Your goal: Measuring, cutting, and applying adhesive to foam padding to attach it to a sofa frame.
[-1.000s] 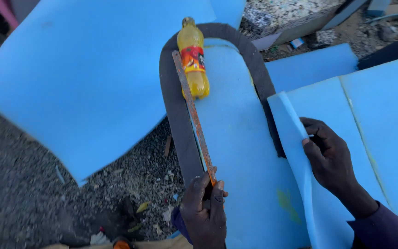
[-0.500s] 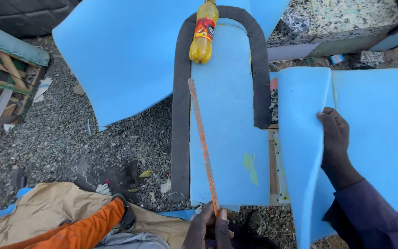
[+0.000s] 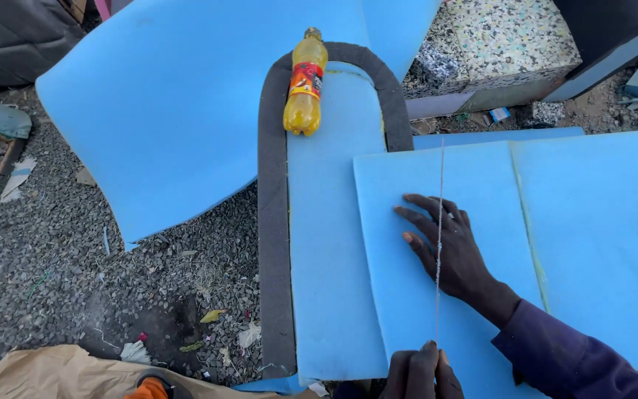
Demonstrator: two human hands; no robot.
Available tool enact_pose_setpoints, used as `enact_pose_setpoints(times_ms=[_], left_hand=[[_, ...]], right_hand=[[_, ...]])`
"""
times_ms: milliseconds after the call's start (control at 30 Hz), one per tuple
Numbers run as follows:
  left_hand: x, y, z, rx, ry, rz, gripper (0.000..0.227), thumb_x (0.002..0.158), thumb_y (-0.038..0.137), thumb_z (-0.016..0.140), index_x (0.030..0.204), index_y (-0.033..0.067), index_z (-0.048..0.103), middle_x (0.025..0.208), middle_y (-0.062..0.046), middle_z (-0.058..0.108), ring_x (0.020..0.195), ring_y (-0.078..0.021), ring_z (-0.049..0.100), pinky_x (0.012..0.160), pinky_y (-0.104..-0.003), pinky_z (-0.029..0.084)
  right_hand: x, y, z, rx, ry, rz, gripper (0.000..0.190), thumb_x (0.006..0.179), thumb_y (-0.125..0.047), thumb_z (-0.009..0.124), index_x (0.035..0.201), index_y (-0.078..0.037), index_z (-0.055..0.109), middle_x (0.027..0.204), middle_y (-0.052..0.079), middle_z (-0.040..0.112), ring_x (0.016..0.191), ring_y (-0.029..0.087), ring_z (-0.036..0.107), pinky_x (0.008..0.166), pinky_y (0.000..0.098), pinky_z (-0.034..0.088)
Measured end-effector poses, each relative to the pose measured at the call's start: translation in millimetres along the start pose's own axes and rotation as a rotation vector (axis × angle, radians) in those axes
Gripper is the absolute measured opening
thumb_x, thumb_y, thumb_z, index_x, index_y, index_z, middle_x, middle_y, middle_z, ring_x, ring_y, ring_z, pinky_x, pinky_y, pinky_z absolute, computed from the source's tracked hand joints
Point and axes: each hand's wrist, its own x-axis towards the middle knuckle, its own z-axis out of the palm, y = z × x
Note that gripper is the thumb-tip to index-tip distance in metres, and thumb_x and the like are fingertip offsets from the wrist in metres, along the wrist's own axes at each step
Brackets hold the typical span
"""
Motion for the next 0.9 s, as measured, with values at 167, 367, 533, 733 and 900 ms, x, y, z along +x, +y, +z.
enact_pose_setpoints(times_ms=[167,367,533,733,900], left_hand=[[75,28,30,0.136,-0.003,-0.057,0.019,0.127,0.029,0.07,0.123,0.0241,0.087,0.095,0.001,0.071,0.049,-0.0247,0.059,0.042,-0.046,0.045],[113,30,83,0.159,0.035,-0.041,0.014,0.125,0.022,0.071,0.122,0.0163,0.084,0.1,-0.004,0.079,0.052,-0.0269,0.068,0.041,-0.044,0.051],[120,19,103,0.248,0.032,-0.048,0.011,0.125,0.021,0.07,0.122,0.0171,0.079,0.105,-0.004,0.078,0.061,-0.032,0.074,0.043,-0.046,0.059],[112,23,104,0.298,0.09,-0.01,0.026,0.127,0.012,0.068,0.102,0.016,0.065,0.09,-0.003,0.063,0.048,-0.023,0.047,0.04,-0.04,0.043],[33,17,77,0.423,0.045,-0.03,0.013,0.117,0.005,0.072,0.118,0.0163,0.078,0.094,-0.003,0.063,0.051,-0.0234,0.053,0.04,-0.043,0.045]], right_hand=[[11,38,-6,0.04,0.041,-0.001,0.056,0.133,-0.029,0.055,0.186,-0.009,0.059,0.191,0.014,0.062,0.175,0.041,0.055,0.135,0.0619,0.049],[20,66,1,-0.153,0.107,-0.024,0.069,0.138,-0.047,0.044,0.193,-0.007,0.054,0.203,0.015,0.049,0.191,0.041,0.043,0.151,0.0644,0.036],[23,64,4,-0.153,0.135,-0.025,0.064,0.136,-0.04,0.05,0.192,-0.009,0.058,0.202,0.014,0.053,0.19,0.04,0.045,0.15,0.0628,0.038],[19,67,4,-0.156,0.118,-0.039,0.063,0.138,-0.04,0.051,0.192,-0.009,0.058,0.203,0.014,0.052,0.191,0.04,0.043,0.152,0.0645,0.038],[20,63,0,-0.149,0.119,-0.042,0.062,0.14,-0.04,0.05,0.189,-0.005,0.062,0.198,0.017,0.055,0.188,0.045,0.045,0.15,0.0679,0.039]])
